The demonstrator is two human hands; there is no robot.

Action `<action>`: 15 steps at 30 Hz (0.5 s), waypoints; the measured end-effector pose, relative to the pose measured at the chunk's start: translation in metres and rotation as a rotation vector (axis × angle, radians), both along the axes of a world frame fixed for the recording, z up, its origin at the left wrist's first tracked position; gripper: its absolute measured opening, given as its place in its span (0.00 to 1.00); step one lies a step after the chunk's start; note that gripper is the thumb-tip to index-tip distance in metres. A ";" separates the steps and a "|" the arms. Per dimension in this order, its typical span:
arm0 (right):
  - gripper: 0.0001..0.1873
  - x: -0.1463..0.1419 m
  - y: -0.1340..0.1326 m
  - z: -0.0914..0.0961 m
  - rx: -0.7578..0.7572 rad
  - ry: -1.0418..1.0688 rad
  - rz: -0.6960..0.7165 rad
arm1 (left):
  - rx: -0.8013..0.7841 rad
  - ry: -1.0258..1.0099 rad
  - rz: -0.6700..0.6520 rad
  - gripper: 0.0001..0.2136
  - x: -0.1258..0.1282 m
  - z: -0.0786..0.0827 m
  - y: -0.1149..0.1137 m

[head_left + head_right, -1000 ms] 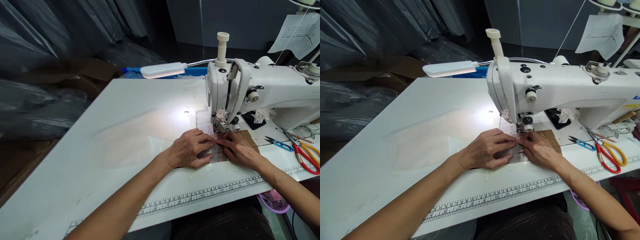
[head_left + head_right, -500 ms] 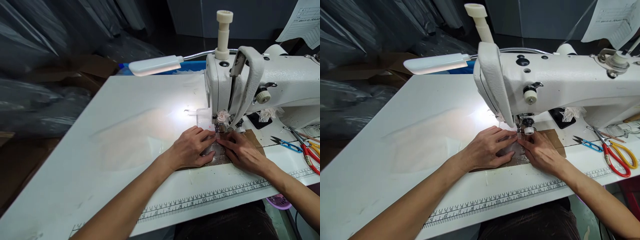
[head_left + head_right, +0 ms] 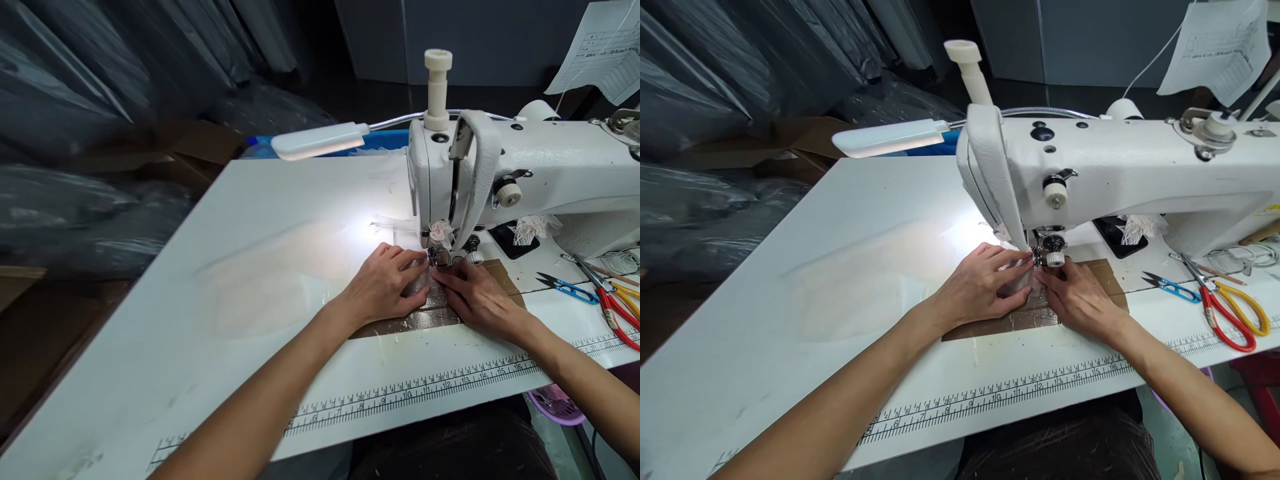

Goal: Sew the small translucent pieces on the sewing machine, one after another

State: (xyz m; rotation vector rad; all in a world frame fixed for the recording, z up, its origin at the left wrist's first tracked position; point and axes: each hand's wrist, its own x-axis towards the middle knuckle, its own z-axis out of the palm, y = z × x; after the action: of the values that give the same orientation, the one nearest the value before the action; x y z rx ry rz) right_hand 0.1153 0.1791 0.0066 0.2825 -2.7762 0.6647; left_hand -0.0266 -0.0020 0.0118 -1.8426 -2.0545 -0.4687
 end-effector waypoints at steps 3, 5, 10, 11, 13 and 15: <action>0.21 0.000 0.005 0.002 -0.196 -0.013 -0.008 | 0.043 -0.052 -0.001 0.15 -0.002 0.002 -0.002; 0.19 -0.002 0.010 0.004 -0.331 -0.019 -0.061 | 0.094 -0.116 -0.013 0.13 -0.004 0.007 -0.005; 0.15 -0.016 0.024 0.010 -0.562 -0.163 -0.204 | 0.020 -0.387 -0.175 0.10 -0.005 0.016 -0.011; 0.15 -0.019 0.027 0.012 -0.582 -0.240 -0.192 | -0.008 -0.418 -0.198 0.10 -0.005 0.015 -0.011; 0.15 -0.024 0.030 0.016 -0.552 -0.362 -0.155 | -0.030 -0.446 -0.211 0.09 -0.005 0.011 -0.011; 0.14 -0.026 0.030 0.018 -0.487 -0.380 -0.141 | -0.015 -0.443 -0.206 0.09 -0.005 0.006 -0.010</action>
State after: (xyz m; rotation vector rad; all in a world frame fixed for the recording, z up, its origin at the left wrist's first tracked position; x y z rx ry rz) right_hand 0.0892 0.2088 0.0251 -0.1555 -2.8102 1.4437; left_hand -0.0317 -0.0120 0.0181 -2.1193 -2.1390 -0.9973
